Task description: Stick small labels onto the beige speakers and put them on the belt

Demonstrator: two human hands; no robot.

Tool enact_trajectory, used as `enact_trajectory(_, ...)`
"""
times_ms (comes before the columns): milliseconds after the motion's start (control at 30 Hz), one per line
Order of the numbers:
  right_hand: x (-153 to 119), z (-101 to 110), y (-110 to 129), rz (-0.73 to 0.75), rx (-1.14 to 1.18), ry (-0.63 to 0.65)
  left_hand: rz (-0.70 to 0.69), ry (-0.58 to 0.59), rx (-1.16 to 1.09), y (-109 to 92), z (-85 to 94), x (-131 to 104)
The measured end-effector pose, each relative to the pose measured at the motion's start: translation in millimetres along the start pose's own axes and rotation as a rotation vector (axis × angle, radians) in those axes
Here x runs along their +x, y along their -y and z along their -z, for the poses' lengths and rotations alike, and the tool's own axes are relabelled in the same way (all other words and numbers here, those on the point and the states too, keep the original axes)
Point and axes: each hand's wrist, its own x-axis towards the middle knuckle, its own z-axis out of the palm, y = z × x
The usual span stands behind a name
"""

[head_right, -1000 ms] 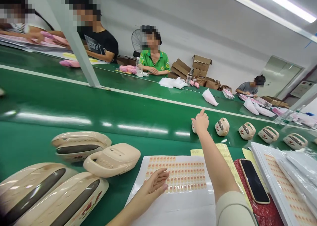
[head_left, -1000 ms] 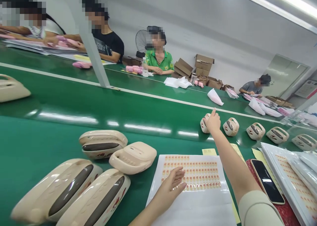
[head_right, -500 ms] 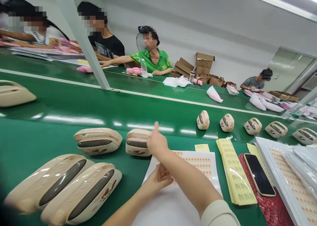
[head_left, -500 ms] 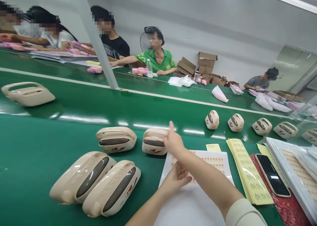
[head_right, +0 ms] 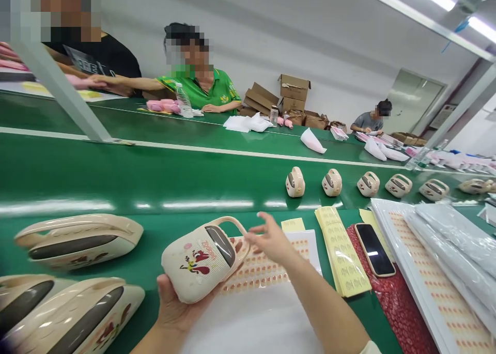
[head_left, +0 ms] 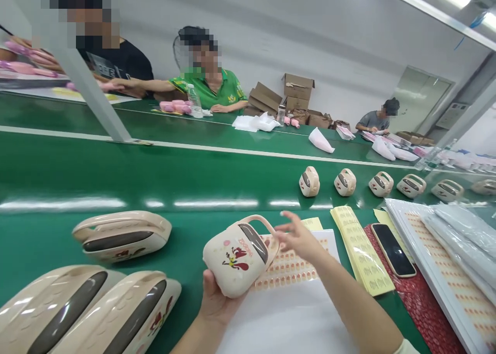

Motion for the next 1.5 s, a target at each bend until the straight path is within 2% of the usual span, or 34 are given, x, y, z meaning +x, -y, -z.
enact_trajectory(67, 15.0, 31.6, -8.6, 0.087, -0.285, -0.367, 0.007, -0.063, -0.043, -3.2, -10.5, -0.3)
enact_trajectory(100, 23.2, 47.0, -13.9, 0.063, -0.324, -0.436, 0.012, -0.111, -0.054, -5.2, -16.8, -0.1)
enact_trajectory(167, 37.5, 70.6, -26.6, 0.012, -0.358, -0.487, 0.024, -0.222, -0.063, -9.3, -29.9, 0.5)
enact_trajectory(233, 47.0, 80.7, -39.8, -0.024, -0.369, -0.500, 0.020, -0.321, -0.059, -12.8, -42.1, 1.3)
enact_trajectory(433, 55.3, 69.9, -61.1, 0.003, -0.413, -0.580, 0.000, -0.549, 0.103, -15.0, -66.2, 4.3)
enact_trajectory(500, 54.9, 70.5, -62.4, 0.015, -0.394, -0.577, -0.006, -0.576, 0.204, -13.1, -68.3, 4.0)
enact_trajectory(633, 52.1, 78.7, -60.1, 0.036, -0.312, -0.505, 0.011, -0.508, 0.439, -8.0, -63.9, 1.1)
enact_trajectory(767, 50.7, 79.6, -54.2, 0.076, -0.264, -0.449, -0.105, -0.465, 0.629, -4.4, -61.7, -1.3)
enact_trajectory(867, 53.1, 76.0, -52.3, 0.099, -0.286, -0.485, -0.155, -0.453, 0.711, -2.8, -65.5, -2.5)
enact_trajectory(1000, 58.3, 73.4, -55.2, 0.077, -0.338, -0.565, -0.129, -0.443, 0.726, -2.1, -68.4, -3.8)
enact_trajectory(1167, 58.6, 71.4, -58.9, 0.068, -0.328, -0.578, -0.135, -0.424, 0.716, -2.8, -65.1, -4.8)
enact_trajectory(1367, 52.3, 81.2, -52.6, 0.032, -0.156, -0.455, -0.151, -0.432, 0.663, -1.3, -63.3, -4.5)
enact_trajectory(1500, 41.7, 76.3, -25.3, 0.071, -0.006, -0.344, -0.162, -0.442, 0.691, -0.7, -63.7, -4.5)
